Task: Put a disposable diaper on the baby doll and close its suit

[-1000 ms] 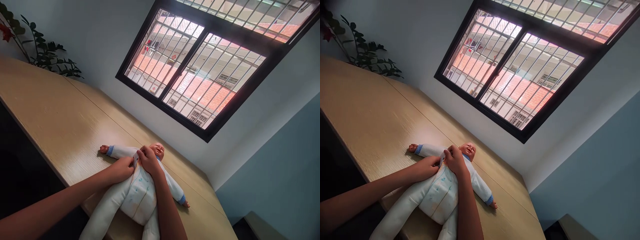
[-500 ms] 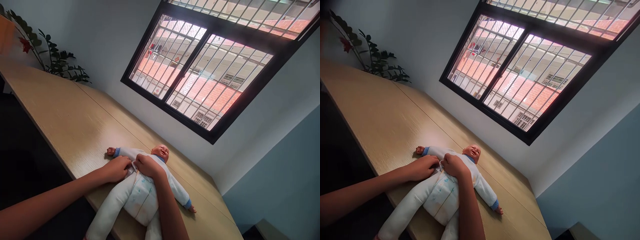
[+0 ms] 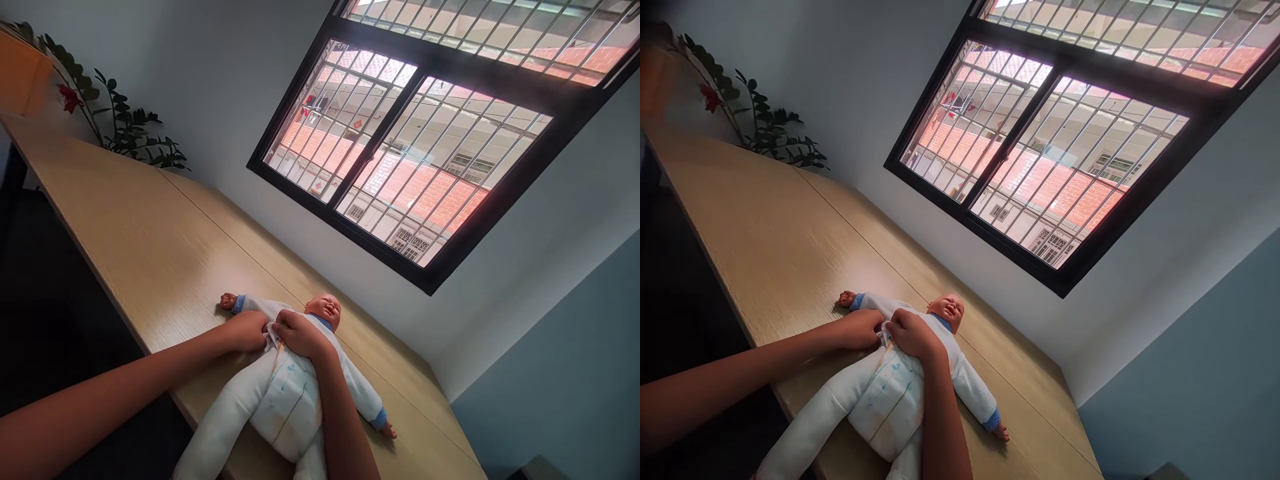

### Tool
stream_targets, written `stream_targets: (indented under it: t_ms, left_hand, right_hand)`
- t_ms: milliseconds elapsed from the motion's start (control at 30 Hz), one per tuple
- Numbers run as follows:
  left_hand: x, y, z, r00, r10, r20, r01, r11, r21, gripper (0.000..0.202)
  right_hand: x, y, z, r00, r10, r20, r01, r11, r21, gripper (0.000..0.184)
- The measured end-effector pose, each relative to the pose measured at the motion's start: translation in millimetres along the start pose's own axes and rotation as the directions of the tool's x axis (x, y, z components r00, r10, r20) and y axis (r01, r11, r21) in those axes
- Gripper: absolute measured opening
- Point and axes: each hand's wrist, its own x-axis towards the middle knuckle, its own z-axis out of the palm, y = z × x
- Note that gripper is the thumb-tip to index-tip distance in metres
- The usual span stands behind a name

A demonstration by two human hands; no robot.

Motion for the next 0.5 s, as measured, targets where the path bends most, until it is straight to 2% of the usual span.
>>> stream_targets:
  t_ms: [167, 333, 500]
  left_hand:
    - [6.2, -1.6, 1.7, 0.993, -0.01, 0.121, 0.015, 0.999, -0.035, 0.012]
    - [9.6, -3.8, 3.1, 0.978, -0.11, 0.176, 0.136, 0.981, -0.141, 0.015]
    - [8.0, 2.5, 3.5, 0.969, -0.2, 0.143, 0.226, 0.955, -0.194, 0.02]
  right_hand:
    - [-3.1, -5.2, -3.0, 1.0, -0.002, -0.016, 0.002, 1.0, 0.012, 0.022]
    - [-1.5, -5.8, 1.3, 0.99, 0.12, -0.08, -0.124, 0.991, -0.058, 0.014]
    - [9.0, 5.1, 11.9, 0.974, 0.192, -0.12, -0.21, 0.963, -0.169, 0.005]
